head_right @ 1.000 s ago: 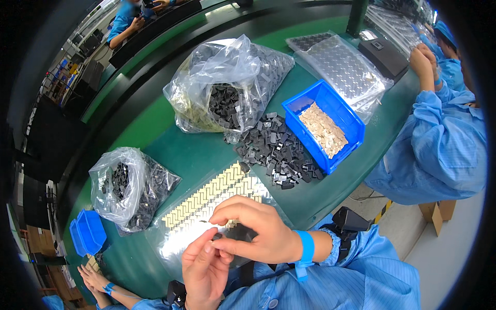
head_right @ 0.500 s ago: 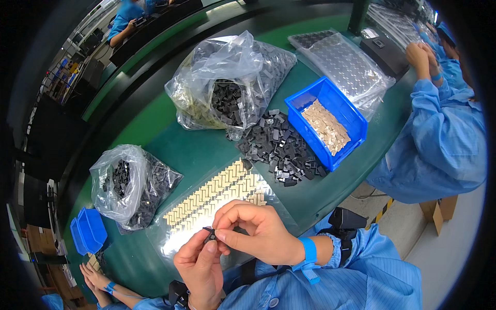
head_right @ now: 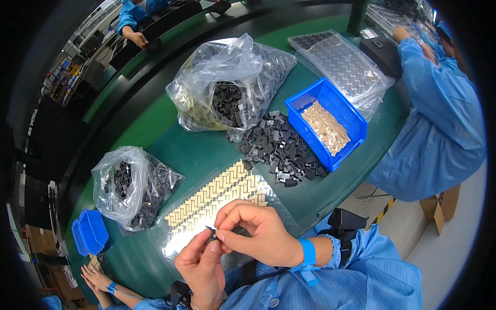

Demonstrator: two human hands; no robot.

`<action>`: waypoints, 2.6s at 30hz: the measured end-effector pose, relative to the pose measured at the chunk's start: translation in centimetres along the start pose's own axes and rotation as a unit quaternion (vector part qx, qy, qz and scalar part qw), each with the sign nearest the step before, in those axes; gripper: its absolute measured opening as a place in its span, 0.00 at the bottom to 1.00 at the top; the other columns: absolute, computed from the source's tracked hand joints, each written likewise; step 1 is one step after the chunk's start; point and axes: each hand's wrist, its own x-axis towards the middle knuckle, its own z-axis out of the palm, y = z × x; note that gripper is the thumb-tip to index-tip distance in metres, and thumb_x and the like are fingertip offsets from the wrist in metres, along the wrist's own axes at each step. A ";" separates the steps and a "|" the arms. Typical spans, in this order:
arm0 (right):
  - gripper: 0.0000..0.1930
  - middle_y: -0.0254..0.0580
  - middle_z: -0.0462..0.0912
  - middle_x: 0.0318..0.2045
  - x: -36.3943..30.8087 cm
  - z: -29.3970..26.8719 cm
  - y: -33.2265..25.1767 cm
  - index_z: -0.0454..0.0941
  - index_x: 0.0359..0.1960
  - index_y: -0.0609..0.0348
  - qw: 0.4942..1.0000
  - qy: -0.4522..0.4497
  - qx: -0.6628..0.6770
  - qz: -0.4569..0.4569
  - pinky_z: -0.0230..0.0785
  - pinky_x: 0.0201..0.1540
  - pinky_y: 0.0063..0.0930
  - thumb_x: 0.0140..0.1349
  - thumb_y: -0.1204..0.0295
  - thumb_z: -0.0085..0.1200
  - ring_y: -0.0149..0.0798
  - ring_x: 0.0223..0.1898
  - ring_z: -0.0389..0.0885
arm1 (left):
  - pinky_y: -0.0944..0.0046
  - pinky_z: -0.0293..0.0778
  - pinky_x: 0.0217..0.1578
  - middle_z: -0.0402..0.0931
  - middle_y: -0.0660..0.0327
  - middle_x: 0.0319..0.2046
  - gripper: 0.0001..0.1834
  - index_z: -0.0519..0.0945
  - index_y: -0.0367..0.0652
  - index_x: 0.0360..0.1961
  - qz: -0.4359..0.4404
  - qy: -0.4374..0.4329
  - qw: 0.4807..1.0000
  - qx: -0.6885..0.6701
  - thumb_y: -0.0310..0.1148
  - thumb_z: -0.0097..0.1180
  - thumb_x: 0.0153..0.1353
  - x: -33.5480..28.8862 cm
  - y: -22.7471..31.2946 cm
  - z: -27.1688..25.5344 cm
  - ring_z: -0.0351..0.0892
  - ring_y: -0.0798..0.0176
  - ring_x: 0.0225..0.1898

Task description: Assembling small electronic or plastic components by inserting metal pins into black plastic housings.

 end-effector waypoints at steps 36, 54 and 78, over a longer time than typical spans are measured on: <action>0.07 0.40 0.75 0.32 0.3 -0.4 0.1 0.72 0.24 0.60 0.975 0.000 -0.197 -0.104 0.66 0.38 0.24 0.46 0.80 0.59 0.32 0.35 0.74 | 0.72 0.76 0.35 0.75 0.50 0.40 0.13 0.76 0.29 0.41 0.026 0.005 0.999 0.028 0.16 0.56 0.52 -0.4 0.1 -0.3 0.78 0.66 0.33; 0.07 0.38 0.76 0.31 1.2 -1.4 -1.4 0.73 0.26 0.61 0.968 -0.110 -0.222 -0.044 0.66 0.39 0.24 0.49 0.76 0.60 0.31 0.34 0.74 | 0.68 0.77 0.36 0.76 0.47 0.39 0.13 0.76 0.29 0.40 -0.021 -0.068 0.992 -0.109 0.14 0.55 0.51 0.0 0.5 -0.7 0.79 0.62 0.32; 0.04 0.35 0.78 0.28 2.0 -2.1 -2.6 0.74 0.32 0.63 0.952 -0.213 -0.019 0.220 0.64 0.35 0.14 0.56 0.75 0.54 0.23 0.32 0.75 | 0.64 0.78 0.33 0.77 0.42 0.32 0.26 0.67 0.28 0.51 -0.014 -0.174 0.984 0.030 0.15 0.58 0.49 1.7 1.7 -2.0 0.80 0.56 0.31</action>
